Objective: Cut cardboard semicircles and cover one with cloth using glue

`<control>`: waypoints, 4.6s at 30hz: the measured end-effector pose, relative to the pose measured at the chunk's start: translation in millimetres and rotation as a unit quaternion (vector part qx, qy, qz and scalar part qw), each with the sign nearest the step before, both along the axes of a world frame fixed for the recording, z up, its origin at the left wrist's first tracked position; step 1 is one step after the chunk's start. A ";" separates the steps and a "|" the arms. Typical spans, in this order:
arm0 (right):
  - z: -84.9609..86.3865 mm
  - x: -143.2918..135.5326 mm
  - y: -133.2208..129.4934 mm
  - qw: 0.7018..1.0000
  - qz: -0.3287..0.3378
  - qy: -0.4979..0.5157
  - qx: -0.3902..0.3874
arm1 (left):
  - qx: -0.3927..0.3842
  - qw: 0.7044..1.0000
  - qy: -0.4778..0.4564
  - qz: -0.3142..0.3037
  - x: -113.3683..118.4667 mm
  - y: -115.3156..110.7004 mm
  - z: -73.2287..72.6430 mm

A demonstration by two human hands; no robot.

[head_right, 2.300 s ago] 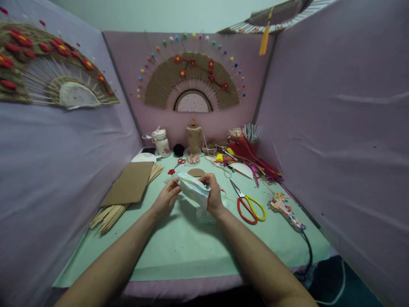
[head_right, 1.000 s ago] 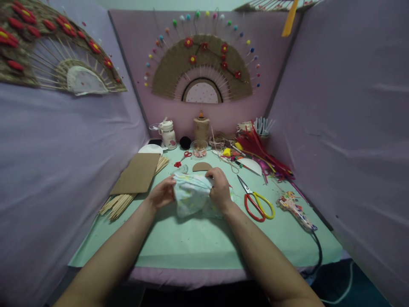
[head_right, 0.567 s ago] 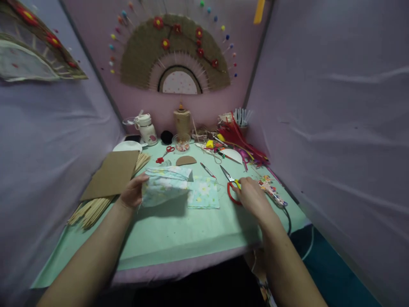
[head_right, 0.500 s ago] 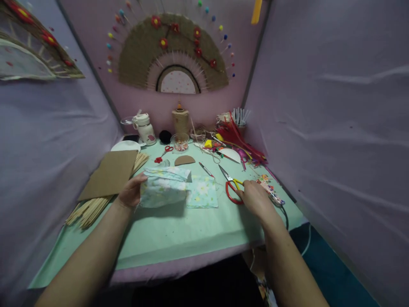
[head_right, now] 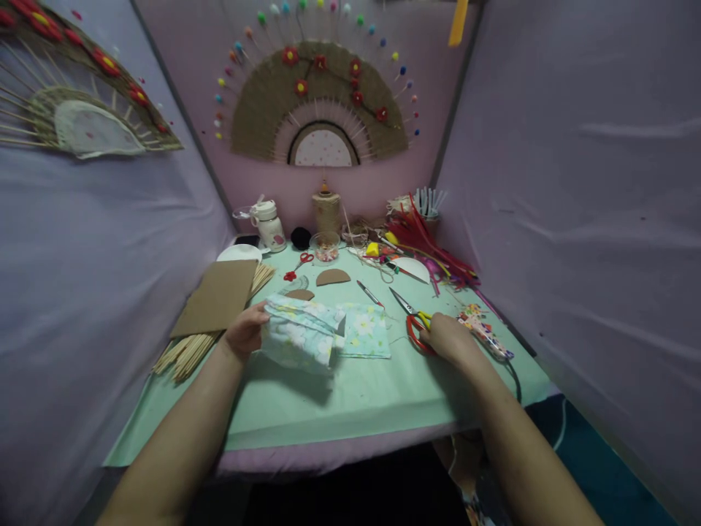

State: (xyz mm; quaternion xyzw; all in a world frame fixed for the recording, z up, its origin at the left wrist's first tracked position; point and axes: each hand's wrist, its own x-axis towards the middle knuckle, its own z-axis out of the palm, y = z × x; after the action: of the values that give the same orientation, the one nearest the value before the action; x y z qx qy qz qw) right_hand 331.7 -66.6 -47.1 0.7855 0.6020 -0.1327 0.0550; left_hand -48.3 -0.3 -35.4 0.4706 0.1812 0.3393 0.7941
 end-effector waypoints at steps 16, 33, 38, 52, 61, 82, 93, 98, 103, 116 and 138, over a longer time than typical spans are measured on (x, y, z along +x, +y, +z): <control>24.7 -30.1 -87.6 0.867 0.118 0.484 -0.018 | 0.001 1.000 0.013 0.009 -5.0 2.2 -4.5; 32.2 -55.9 -91.5 0.842 0.163 0.498 -0.127 | -0.001 1.000 0.014 -0.009 -9.6 3.2 -12.6; 46.1 -69.0 -85.0 0.843 0.162 0.491 -0.145 | -0.007 0.999 0.023 -0.025 -8.5 1.9 -14.1; 51.2 -75.5 -93.0 0.795 0.149 0.566 -0.160 | -0.006 0.999 0.010 -0.050 -4.8 -0.9 -9.0; 57.9 -79.1 -100.5 0.803 0.105 0.564 -0.159 | 0.000 0.999 0.012 -0.051 -6.7 0.4 -11.1; 44.8 -82.2 -105.5 0.813 0.065 0.560 -0.144 | -0.018 0.999 0.016 -0.046 -0.8 -5.3 -1.4; 54.3 -89.0 -102.6 0.811 0.137 0.547 -0.158 | -0.011 0.997 0.028 -0.066 1.0 -6.2 -2.9; 51.0 -90.6 -99.5 0.815 0.141 0.539 -0.157 | -0.026 0.996 0.036 -0.071 1.9 -6.1 -4.0; 52.4 -93.9 -100.0 0.817 0.143 0.541 -0.137 | -0.039 0.997 0.051 -0.052 2.0 -6.4 -3.9; 40.2 -91.0 -101.3 0.828 0.132 0.542 -0.065 | 0.005 0.999 0.038 -0.025 12.2 -7.5 8.0; 44.2 -108.3 -91.4 0.831 0.131 0.532 -0.093 | 0.037 0.991 0.127 0.006 22.7 -20.5 20.0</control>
State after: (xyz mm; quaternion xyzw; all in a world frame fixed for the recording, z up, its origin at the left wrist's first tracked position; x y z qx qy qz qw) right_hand 223.4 -158.1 -2.9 0.4982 0.6206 -0.5768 -0.1844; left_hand -25.6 -20.8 -15.4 0.5378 0.2707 0.2883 0.7446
